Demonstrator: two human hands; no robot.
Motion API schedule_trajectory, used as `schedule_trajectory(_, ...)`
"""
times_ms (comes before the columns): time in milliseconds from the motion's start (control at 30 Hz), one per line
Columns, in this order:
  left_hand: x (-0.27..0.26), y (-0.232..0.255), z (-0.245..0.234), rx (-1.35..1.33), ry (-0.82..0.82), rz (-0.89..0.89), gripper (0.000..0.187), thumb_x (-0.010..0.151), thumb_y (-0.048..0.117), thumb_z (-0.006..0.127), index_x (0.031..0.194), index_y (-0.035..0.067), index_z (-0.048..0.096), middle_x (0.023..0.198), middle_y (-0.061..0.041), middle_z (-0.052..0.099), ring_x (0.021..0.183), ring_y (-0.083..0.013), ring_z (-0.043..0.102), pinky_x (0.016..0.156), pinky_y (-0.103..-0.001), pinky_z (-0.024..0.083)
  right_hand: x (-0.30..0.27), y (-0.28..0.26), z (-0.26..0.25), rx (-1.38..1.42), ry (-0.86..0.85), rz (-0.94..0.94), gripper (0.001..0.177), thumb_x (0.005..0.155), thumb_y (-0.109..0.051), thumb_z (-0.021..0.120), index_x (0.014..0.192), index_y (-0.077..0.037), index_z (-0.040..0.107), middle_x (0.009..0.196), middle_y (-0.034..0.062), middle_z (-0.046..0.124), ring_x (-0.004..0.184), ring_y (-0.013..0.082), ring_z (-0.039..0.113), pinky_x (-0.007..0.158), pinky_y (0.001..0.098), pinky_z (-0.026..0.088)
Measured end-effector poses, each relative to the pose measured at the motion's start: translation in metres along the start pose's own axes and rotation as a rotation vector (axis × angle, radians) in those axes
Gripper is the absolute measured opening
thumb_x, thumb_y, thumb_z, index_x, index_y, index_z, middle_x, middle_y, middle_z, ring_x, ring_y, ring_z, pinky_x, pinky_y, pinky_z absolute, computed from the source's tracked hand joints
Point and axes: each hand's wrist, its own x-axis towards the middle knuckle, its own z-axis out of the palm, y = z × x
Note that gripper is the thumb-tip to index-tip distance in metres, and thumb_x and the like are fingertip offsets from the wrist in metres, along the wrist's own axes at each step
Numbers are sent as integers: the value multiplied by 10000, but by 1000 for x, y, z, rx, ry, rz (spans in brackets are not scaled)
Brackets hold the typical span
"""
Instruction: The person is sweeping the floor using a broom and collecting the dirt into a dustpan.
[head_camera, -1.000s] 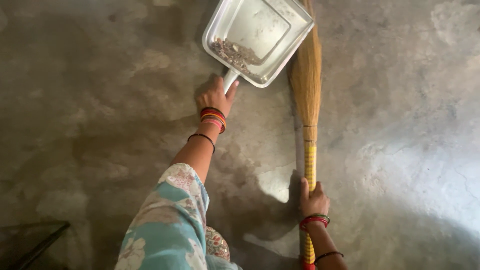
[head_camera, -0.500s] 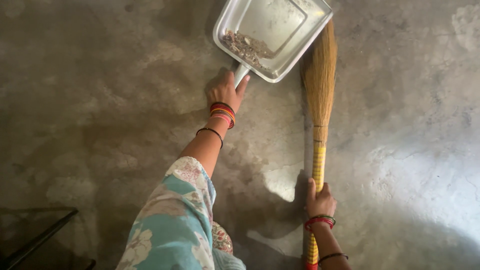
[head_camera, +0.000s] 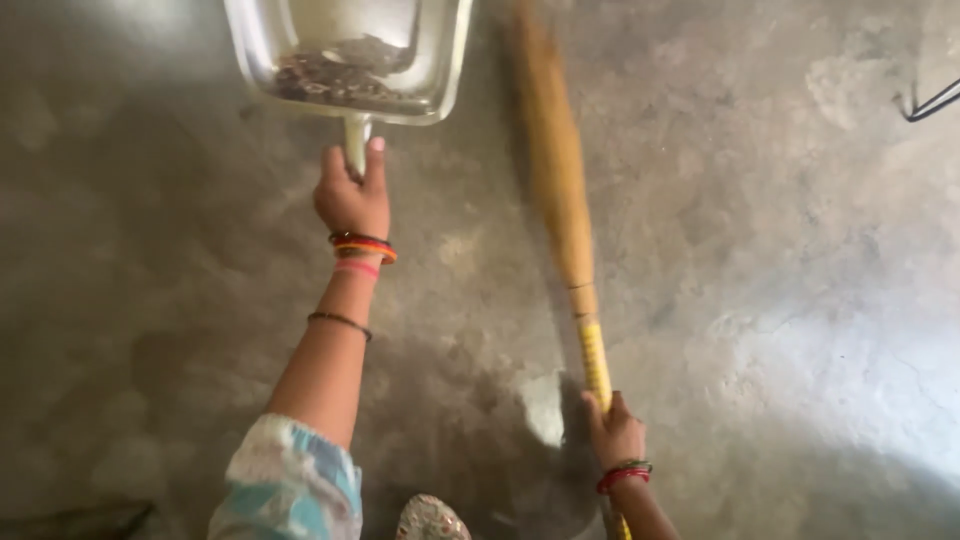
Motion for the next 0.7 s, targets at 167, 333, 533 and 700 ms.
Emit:
schedule_trajectory(167,27,40,-26,-123,77,18,471,999,459,744,841,54,563,641,-61,533,556,-217,516,552,-387,421,-34,-120,-3,57,-290,-93,484,934,-549,662,1077,-90,612,687,209,709,647,421,696,559,513,519)
schedule_trajectory(333,27,64,-25,-282,84,64,470,1045,452,698,855,47,552,676,-27,523,592,-171,497,575,-360,448,-49,-220,-16,-219,-707,-395,621,957,-661,553,1275,-128,532,1089,184,725,1011,393,692,832,515,544)
schedule_trajectory(533,2,52,-3,-196,-57,12,494,1005,463,741,804,55,546,626,-48,508,550,-220,501,557,-386,430,15,-250,-19,-252,-561,-277,702,899,-712,532,1316,-148,517,1267,177,648,1166,409,632,935,515,516)
schedule_trajectory(700,-17,51,8,-138,-134,59,483,987,465,767,821,54,575,625,-72,534,545,-270,534,554,-419,433,103,-212,-68,-167,-364,-14,679,938,-700,487,1306,-135,565,1152,239,706,1087,428,683,895,512,550)
